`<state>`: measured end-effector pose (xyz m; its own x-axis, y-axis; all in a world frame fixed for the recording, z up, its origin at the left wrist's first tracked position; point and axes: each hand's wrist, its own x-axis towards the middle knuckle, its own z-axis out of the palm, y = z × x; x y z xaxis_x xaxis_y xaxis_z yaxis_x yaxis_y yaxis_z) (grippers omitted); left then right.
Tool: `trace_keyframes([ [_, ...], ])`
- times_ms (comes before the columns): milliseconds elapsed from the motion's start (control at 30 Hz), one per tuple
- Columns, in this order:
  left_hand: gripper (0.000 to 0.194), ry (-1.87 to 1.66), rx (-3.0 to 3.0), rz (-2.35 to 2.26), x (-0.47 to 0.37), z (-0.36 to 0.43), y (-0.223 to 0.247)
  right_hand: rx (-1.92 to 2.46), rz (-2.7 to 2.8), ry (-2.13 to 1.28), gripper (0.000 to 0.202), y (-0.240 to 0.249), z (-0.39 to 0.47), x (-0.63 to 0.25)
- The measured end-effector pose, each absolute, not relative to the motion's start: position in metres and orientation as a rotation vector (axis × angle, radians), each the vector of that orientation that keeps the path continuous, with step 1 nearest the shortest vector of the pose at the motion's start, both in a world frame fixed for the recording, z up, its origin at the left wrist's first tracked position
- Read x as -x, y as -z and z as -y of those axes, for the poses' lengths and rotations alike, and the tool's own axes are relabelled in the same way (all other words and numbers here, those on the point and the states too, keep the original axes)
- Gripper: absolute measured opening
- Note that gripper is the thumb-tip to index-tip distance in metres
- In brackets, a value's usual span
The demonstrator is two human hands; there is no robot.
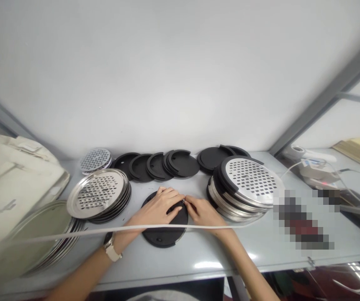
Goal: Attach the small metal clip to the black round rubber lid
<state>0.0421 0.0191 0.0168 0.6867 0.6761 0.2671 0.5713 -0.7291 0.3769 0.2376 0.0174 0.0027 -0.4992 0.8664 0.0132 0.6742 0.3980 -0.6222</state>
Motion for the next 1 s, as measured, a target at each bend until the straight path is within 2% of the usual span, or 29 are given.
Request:
trace_keyframes([
  [400,0.017,-0.557,-2.616,-1.034,-0.041,-0.016,-0.019,1.44,2.144,-0.776,0.031,0.007,-0.005,-0.229],
  [667,0.021,-0.527,-2.62,-1.038,-0.043,-0.018,-0.017,1.479,2.087,-0.818,0.032,0.005,-0.004,-0.226],
  [833,0.016,-0.547,-2.631,-1.084,-0.039,-0.024,-0.014,1.48,2.069,-0.878,0.033,0.005,0.004,-0.232],
  [1000,0.023,-0.58,-2.636,-1.132,-0.035,-0.032,-0.009,1.464,1.984,-0.898,0.033,0.005,0.021,-0.235],
])
